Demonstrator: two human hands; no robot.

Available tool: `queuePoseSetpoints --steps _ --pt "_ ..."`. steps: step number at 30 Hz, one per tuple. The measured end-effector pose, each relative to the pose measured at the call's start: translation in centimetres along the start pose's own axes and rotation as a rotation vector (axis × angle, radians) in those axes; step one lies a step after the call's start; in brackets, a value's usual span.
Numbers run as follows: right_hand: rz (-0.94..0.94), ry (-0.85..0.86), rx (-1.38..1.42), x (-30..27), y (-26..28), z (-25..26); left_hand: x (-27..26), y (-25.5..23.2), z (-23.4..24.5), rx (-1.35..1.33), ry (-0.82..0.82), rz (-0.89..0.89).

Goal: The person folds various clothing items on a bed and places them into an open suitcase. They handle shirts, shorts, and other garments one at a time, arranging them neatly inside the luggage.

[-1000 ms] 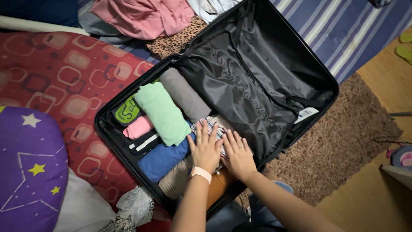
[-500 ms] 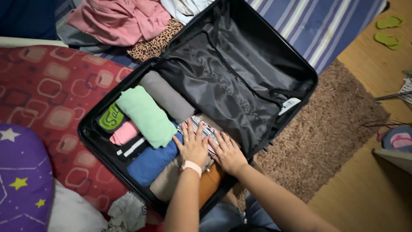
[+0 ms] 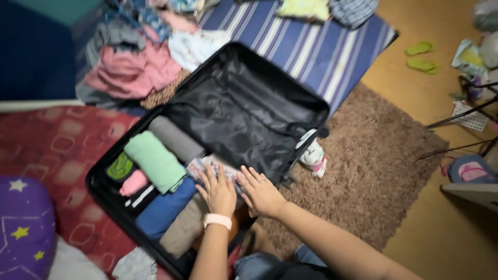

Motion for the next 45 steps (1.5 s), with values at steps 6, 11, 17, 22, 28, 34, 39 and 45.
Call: queuePoseSetpoints --steps 6,11,17,22,28,34,39,45 --pt "-0.078 -0.242 0.065 -7.2 -8.4 6.5 -3.6 -11.7 -2.1 -0.096 -0.018 0.012" --pt "-0.197 -0.314 0.101 -14.3 -17.0 11.1 -6.0 -22.2 -5.4 -0.160 0.058 -0.038" --pt "-0.338 -0.406 0.243 -23.8 -27.2 15.8 -7.3 -32.9 -11.0 -0.204 0.192 -0.143" --pt "-0.553 -0.426 0.486 -30.1 -33.6 20.1 -6.9 -42.2 -15.0 -0.139 0.338 -0.284" --pt "-0.680 -0.461 0.737 -35.0 -38.0 24.3 -4.9 -51.0 -17.7 -0.143 0.425 -0.374" --pt "-0.683 -0.529 0.725 -34.0 -44.9 27.5 0.6 -57.6 -20.1 -0.212 0.417 -0.411" --pt "-0.710 -0.455 0.733 -29.5 -52.4 29.9 7.6 -62.2 -23.1 -0.247 0.428 -0.388" --pt "-0.708 -0.318 0.633 -20.7 -61.1 36.0 19.4 -68.0 -23.9 -0.214 0.387 -0.392"
Point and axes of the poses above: each hand's wrist, its own x-axis towards the middle knuckle, its own z-axis out of the back of the hand, y = z × x, the point moved 9 cm from there along x, towards the middle knuckle, and after that the axes turned 6 degrees about -x, right-handed, at the moved point
